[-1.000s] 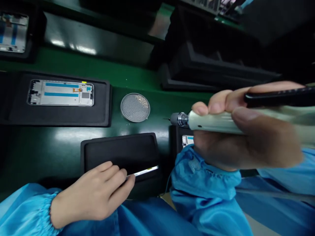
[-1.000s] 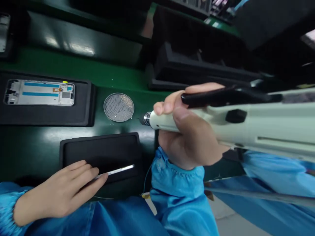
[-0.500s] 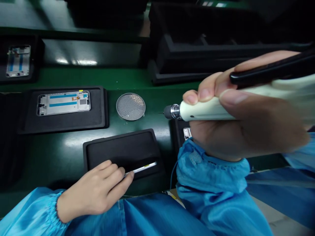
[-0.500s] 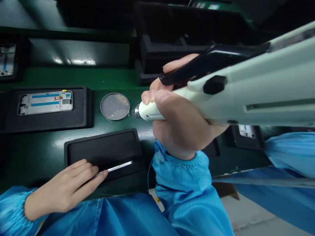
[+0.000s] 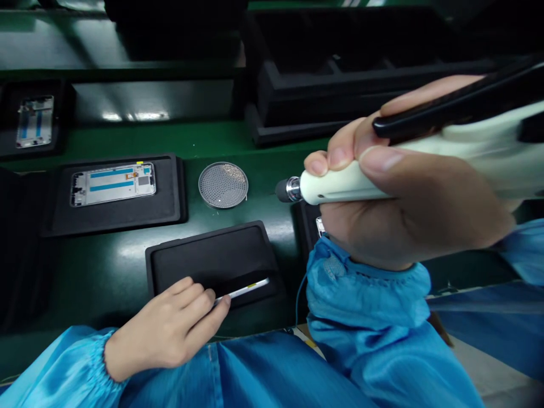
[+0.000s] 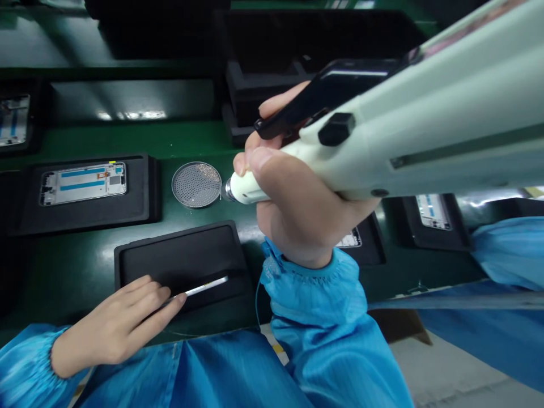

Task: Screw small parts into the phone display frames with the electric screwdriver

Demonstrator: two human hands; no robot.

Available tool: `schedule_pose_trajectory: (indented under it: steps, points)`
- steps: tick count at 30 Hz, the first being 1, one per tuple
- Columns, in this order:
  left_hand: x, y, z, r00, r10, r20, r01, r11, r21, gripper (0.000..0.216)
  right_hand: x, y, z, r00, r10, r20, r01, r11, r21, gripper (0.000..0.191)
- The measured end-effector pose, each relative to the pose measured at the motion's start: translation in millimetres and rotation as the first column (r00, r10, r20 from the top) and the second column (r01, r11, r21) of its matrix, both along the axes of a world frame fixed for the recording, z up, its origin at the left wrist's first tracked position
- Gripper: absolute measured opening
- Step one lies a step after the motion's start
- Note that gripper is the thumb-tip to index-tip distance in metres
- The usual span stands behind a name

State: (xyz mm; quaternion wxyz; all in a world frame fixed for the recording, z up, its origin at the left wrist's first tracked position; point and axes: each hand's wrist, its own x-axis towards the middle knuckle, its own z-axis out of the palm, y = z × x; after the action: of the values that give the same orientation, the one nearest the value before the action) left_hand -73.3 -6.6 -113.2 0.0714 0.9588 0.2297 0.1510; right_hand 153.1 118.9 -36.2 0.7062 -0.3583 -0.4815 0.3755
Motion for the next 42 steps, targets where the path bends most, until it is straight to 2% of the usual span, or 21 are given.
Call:
schedule_pose_trajectory:
  steps: [5,15,20,27,35,38,42]
  points:
    - [3.9,0.2,4.5,0.995,0.023,-0.096,-0.022,1.000,0.010,0.039,-4.1,-3.6,1.0,0.998,-0.018,-0.060,0.021,0.998,0.058,0.018]
    - [7.3,3.4,8.1,0.988,-0.006,-0.153,0.005,1.000,-0.009,0.040,-4.3,-3.8,3.9,0.997,-0.069,-0.046,0.072,0.996,0.047,0.017]
    - [11.9,4.3,10.6,0.977,0.002,-0.213,-0.005,1.000,-0.014,0.043,-4.6,-5.8,6.6,0.996,-0.063,-0.061,0.063,0.998,-0.008,0.018]
    - [14.9,7.6,13.0,0.958,-0.006,-0.288,-0.008,0.999,-0.049,0.048,-0.6,-5.3,3.4,0.999,0.012,-0.037,-0.010,0.998,0.055,0.018]
    - [13.0,9.1,18.3,0.953,-0.031,-0.302,-0.005,0.993,-0.117,0.048,-3.3,-6.3,2.9,0.996,-0.009,-0.089,0.014,0.998,0.064,0.015]
    - [7.5,24.5,16.7,0.954,0.007,-0.301,-0.068,0.979,-0.193,0.051,-3.4,-5.7,2.2,0.995,-0.004,-0.104,0.011,0.998,0.067,0.012]
    - [2.4,58.8,1.9,0.900,0.196,-0.390,-0.297,0.930,-0.219,0.042,-3.3,-3.5,2.3,0.989,-0.013,-0.147,0.021,0.998,0.052,0.016]
